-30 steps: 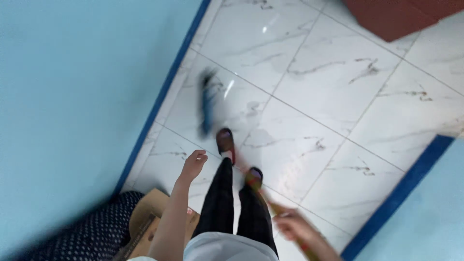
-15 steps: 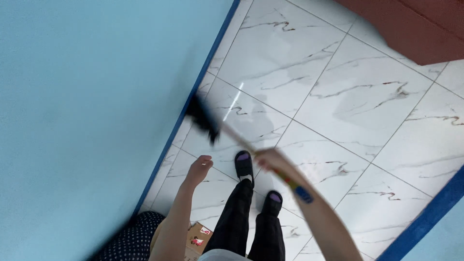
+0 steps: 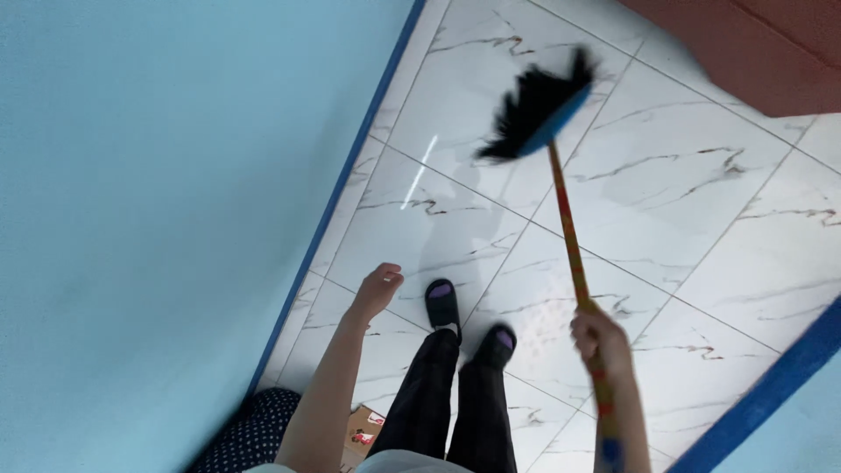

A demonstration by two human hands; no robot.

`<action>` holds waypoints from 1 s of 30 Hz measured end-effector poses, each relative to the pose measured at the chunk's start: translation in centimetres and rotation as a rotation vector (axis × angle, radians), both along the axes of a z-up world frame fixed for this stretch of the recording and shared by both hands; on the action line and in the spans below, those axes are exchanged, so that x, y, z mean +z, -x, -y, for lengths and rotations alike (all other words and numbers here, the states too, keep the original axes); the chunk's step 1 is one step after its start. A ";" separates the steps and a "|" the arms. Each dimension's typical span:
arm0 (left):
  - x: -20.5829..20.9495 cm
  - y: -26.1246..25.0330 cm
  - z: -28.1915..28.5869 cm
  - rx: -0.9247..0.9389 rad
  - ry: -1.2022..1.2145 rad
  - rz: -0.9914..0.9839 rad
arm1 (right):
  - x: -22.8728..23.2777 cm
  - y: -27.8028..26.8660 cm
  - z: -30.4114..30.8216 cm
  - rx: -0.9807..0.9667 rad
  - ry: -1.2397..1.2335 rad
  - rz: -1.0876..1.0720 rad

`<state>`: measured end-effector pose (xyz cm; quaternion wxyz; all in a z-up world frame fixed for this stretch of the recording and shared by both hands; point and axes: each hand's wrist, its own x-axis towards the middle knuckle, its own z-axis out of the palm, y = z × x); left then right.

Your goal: The person sweeps a tiled floor with a broom, moving from an open area into a bedroom and then into a hallway. They sweep around furniture and along walls, adjusting a metal rack to reach underneath it.

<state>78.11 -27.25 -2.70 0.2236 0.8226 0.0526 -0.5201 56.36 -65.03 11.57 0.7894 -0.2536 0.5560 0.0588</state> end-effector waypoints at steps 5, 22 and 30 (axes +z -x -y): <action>1.8 -1.2 4.0 0.049 0.121 0.054 | 5.8 0.9 -2.0 0.054 0.093 -0.050; -1.4 2.9 12.9 0.165 0.042 -0.004 | -11.8 -19.0 17.4 0.247 -0.010 0.073; 0.0 3.4 19.7 0.075 0.086 -0.056 | -3.3 3.1 19.1 -0.335 -0.233 -0.013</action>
